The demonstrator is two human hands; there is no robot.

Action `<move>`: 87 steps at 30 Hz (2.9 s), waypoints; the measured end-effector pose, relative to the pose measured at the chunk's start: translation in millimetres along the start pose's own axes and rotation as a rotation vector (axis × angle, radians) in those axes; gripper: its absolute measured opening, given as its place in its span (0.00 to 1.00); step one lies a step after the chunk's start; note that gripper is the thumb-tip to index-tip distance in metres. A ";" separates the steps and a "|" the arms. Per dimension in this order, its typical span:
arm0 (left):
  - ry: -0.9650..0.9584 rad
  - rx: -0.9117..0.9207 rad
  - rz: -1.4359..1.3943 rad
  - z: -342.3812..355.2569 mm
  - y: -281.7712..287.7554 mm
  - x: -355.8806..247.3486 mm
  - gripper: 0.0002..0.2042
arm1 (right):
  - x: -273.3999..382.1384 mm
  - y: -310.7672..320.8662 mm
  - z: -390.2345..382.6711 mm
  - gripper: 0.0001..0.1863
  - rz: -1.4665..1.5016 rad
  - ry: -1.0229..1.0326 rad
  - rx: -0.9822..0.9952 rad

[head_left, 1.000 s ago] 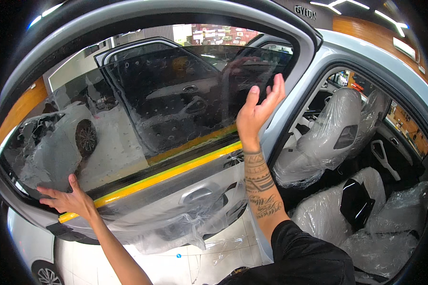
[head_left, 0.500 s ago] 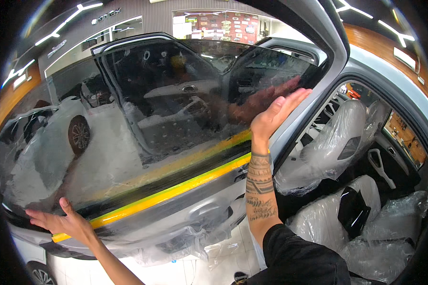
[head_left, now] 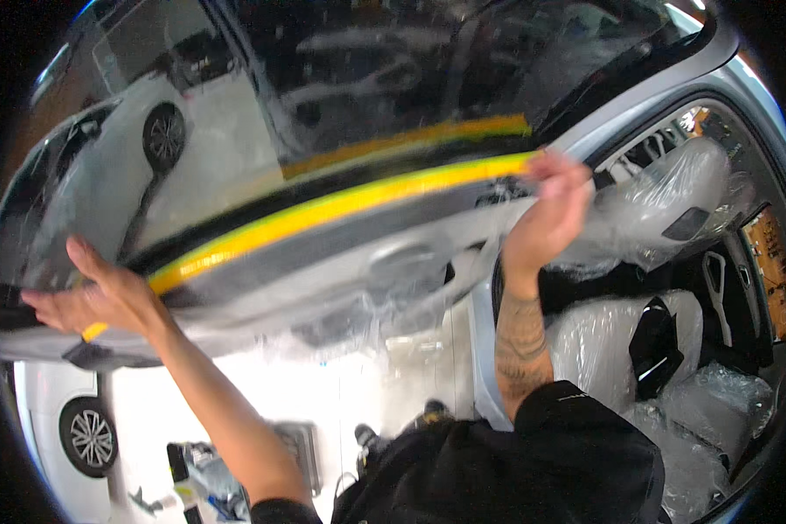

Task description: The person applies a tint film to the car door window, smoothing it with hands and using a squeegee tool to press the film and remove bubbles. They trim the film edges with a blade and tuck the edges into the window frame.

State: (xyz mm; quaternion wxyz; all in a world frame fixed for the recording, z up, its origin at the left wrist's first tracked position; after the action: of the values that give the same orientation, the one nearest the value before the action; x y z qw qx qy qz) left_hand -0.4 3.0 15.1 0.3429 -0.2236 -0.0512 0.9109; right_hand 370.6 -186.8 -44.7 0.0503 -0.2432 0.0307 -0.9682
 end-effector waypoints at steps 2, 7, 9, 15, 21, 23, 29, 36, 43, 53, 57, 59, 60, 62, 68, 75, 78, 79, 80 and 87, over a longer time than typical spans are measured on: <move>0.015 -0.031 -0.079 0.2 3.7 1.4 0.50 | -37.7 4.5 -114.7 0.05 0.176 -0.041 0.458; 0.008 -0.103 -0.229 -0.8 0.2 9.0 0.47 | -33.3 1.6 -258.8 0.16 -0.338 0.374 1.026; 0.031 -0.106 -0.217 -2.0 -0.3 8.4 0.45 | -48.5 -6.1 -265.1 0.19 -0.440 0.432 1.065; -0.105 -0.143 -0.048 -1.3 5.2 35.7 0.40 | -67.7 -39.5 -301.7 0.24 -0.640 0.502 1.519; -0.055 -0.142 -0.042 -1.9 6.0 18.2 0.38 | -60.5 -34.5 -297.6 0.19 -0.447 0.541 1.437; -0.054 -0.136 -0.055 -1.2 6.0 15.4 0.38 | -57.6 -31.6 -291.8 0.19 -0.456 0.517 1.460; -0.062 -0.153 -0.091 -3.5 5.0 15.2 0.37 | -59.2 -33.6 -296.2 0.18 -0.532 0.544 1.421; -0.033 -0.115 -0.073 -0.9 6.5 15.7 0.38 | -53.8 -31.5 -296.0 0.21 -0.566 0.575 1.380; -0.046 -0.111 -0.045 -0.3 5.4 22.6 0.37 | -56.2 -35.1 -296.7 0.23 -0.597 0.533 1.379; -0.070 -0.095 -0.094 -4.3 6.1 14.6 0.35 | -63.5 -31.1 -299.5 0.18 -0.591 0.499 1.372; -0.085 -0.092 -0.091 -3.0 9.4 14.7 0.33 | -59.9 -30.5 -299.9 0.19 -0.562 0.512 1.338; -0.111 -0.094 -0.046 -0.7 11.8 19.0 0.33 | -57.4 -36.7 -298.2 0.21 -0.542 0.525 1.390; -0.088 -0.101 -0.033 3.2 15.1 24.4 0.32 | -49.0 -43.6 -295.1 0.23 -0.509 0.544 1.426; -0.064 -0.046 -0.105 2.5 20.0 20.0 0.30 | -43.6 -50.3 -292.8 0.28 -0.504 0.498 1.661; 0.136 -0.003 -0.250 -9.8 15.3 -15.1 0.32 | -41.0 -8.2 -241.2 0.24 -0.420 0.471 1.126; 0.155 -0.035 -0.244 -3.8 18.7 -7.3 0.33 | 19.9 -0.8 -179.2 0.15 -0.309 0.507 0.853; 0.133 -0.031 -0.281 -4.7 19.2 -3.1 0.35 | 31.1 0.2 -163.0 0.13 -0.251 0.513 0.827; 0.132 -0.025 -0.274 -4.3 20.5 -2.8 0.37 | 32.5 -1.5 -157.7 0.13 -0.202 0.471 0.822; 0.130 -0.018 -0.268 -3.8 22.2 -2.2 0.38 | 34.6 -4.3 -151.9 0.12 -0.153 0.429 0.816; 0.075 0.064 -0.230 -1.2 20.5 -8.8 0.55 | 83.0 -29.8 -71.2 0.19 -0.145 0.501 0.438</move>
State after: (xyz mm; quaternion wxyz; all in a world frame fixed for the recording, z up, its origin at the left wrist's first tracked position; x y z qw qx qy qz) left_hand -6.3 -18.4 12.3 0.4536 -0.2390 -0.0348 0.8578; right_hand 261.6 -164.0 -66.0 0.0232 0.0170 -0.1842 -0.9825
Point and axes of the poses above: each hand's wrist, its own z-axis towards the middle knuckle, its own y-axis out of the back of the hand, x = y × z, the point moved 3 cm from there along z, towards the middle knuckle, and after that the axes turned 14 degrees about -z, right-handed, at the moved point
